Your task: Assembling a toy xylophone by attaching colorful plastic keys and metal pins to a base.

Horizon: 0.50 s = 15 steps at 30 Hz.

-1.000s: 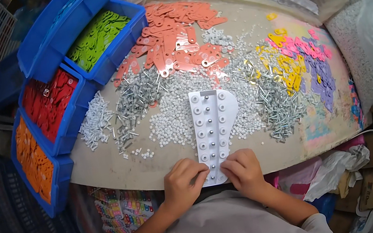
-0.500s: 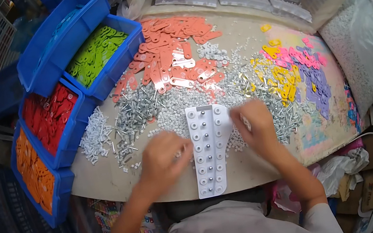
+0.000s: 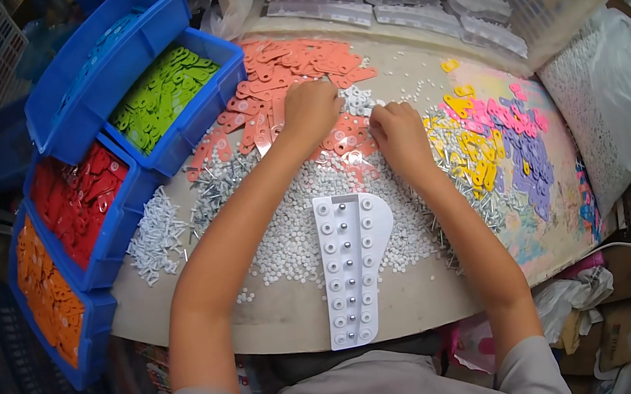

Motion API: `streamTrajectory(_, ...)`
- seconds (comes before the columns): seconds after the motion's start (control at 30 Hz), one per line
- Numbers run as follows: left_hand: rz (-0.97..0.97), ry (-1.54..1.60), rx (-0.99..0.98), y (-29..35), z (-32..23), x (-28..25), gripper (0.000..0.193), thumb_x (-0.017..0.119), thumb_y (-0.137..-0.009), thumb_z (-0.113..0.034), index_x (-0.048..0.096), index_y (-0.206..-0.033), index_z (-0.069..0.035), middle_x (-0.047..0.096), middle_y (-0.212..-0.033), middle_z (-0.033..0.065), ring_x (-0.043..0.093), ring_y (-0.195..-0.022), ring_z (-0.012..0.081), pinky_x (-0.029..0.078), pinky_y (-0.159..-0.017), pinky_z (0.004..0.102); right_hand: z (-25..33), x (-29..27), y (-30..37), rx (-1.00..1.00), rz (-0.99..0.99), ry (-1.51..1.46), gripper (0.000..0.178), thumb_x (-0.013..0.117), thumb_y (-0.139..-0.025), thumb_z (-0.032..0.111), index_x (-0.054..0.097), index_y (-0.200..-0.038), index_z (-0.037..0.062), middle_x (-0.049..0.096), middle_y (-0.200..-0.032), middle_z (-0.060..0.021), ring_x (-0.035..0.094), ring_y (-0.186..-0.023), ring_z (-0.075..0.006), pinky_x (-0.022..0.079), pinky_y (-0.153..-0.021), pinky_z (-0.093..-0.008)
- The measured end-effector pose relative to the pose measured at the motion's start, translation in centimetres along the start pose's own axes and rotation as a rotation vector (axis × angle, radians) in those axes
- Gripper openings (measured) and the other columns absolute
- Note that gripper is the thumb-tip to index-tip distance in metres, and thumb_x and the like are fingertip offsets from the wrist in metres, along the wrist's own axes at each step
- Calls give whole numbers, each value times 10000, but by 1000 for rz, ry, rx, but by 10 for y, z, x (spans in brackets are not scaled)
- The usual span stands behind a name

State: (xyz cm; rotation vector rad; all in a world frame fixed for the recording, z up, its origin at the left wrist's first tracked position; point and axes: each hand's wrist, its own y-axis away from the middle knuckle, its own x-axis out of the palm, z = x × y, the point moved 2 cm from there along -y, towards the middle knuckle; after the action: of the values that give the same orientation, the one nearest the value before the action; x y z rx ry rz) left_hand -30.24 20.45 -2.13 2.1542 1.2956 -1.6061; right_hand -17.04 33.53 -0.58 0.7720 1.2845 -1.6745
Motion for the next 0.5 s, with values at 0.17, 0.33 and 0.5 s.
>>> streamTrajectory(0.17,20,100,-2,0,2,8,164,769,-761,-192,704,-741,-43,697,-767,112,659,-746,311,494,-783,449,31,-50,26,171,-16,-290,69,674,-848,15,621,-891,19,646,-868,-120,615,-871,-273,479,-795,-365)
streamTrajectory(0.33,33,205,-37,10,1,3,137,760,-769,-150,687,-767,-33,704,-793,107,671,-753,286,501,-760,409,72,-98,83,235,-24,-454,76,677,-868,19,635,-931,14,651,-915,-78,617,-870,-199,466,-803,-304)
streamTrajectory(0.5,-53,589,-82,76,-51,-62,183,744,-821,-126,718,-975,-30,701,-828,98,659,-814,243,493,-759,353,91,-119,155,309,203,-553,93,669,-832,-13,627,-914,-3,633,-918,-90,602,-883,-219,456,-825,-322)
